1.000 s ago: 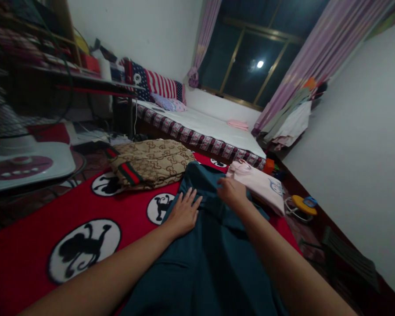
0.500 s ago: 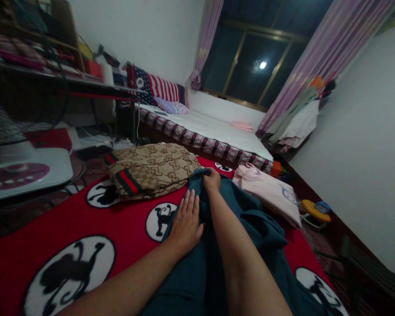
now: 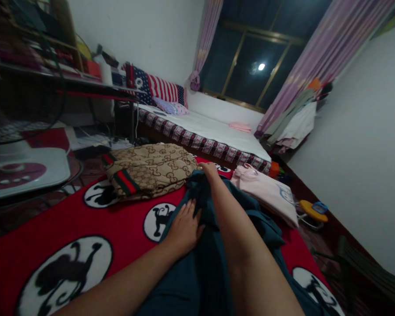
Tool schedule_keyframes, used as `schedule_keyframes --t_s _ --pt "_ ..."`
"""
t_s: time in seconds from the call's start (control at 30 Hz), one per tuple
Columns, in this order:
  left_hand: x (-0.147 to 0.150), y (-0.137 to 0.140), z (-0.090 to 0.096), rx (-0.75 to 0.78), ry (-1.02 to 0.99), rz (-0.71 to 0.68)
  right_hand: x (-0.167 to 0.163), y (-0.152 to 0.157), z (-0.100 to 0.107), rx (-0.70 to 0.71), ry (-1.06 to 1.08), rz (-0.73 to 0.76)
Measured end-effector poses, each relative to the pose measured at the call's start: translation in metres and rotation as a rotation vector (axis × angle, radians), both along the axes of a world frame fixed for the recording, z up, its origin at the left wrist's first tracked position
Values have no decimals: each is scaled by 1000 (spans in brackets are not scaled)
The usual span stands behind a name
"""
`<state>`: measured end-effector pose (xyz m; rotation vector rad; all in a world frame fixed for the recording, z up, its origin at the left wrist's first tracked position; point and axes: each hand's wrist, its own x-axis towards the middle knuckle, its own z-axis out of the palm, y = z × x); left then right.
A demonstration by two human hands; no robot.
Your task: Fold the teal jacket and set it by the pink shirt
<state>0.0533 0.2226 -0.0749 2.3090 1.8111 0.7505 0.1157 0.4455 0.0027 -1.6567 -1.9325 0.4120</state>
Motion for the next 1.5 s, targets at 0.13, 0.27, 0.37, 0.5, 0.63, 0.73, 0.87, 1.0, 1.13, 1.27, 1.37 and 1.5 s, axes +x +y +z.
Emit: schedule_keyframes --t_s 0.13,0.27,0.37,0.5,0.63,0.73,0.87,1.0,1.13,1.27,1.37,1.5 --pt "-3 2 -2 5 5 -48 -15 -6 -5 18 -94 0" --pt "-4 3 0 22 -19 -80 -7 -12 -8 -74 -184 9" --pt "-3 0 3 39 -49 -88 14 -11 4 -99 -211 -15" --pt "0 -5 7 164 -71 -32 40 -9 27 38 -169 -106" --pt "1 -4 5 219 -68 -1 42 -11 21 143 -111 -118" --pt "1 0 -1 123 -78 53 33 -14 -1 98 -75 -20" --pt "1 5 -6 33 -80 72 32 -26 -24 83 -5 101" --pt "0 5 -3 6 -61 50 61 -54 -36 96 -38 262" --pt "-3 5 0 -19 -23 40 111 -86 -25 100 -188 260" --pt "-4 7 2 -45 22 38 169 -121 10 112 -204 204" --pt "-4 8 3 -52 50 36 207 -155 25 -65 -358 195" --pt "-5 7 7 -73 81 32 232 -194 16 -132 -479 133"
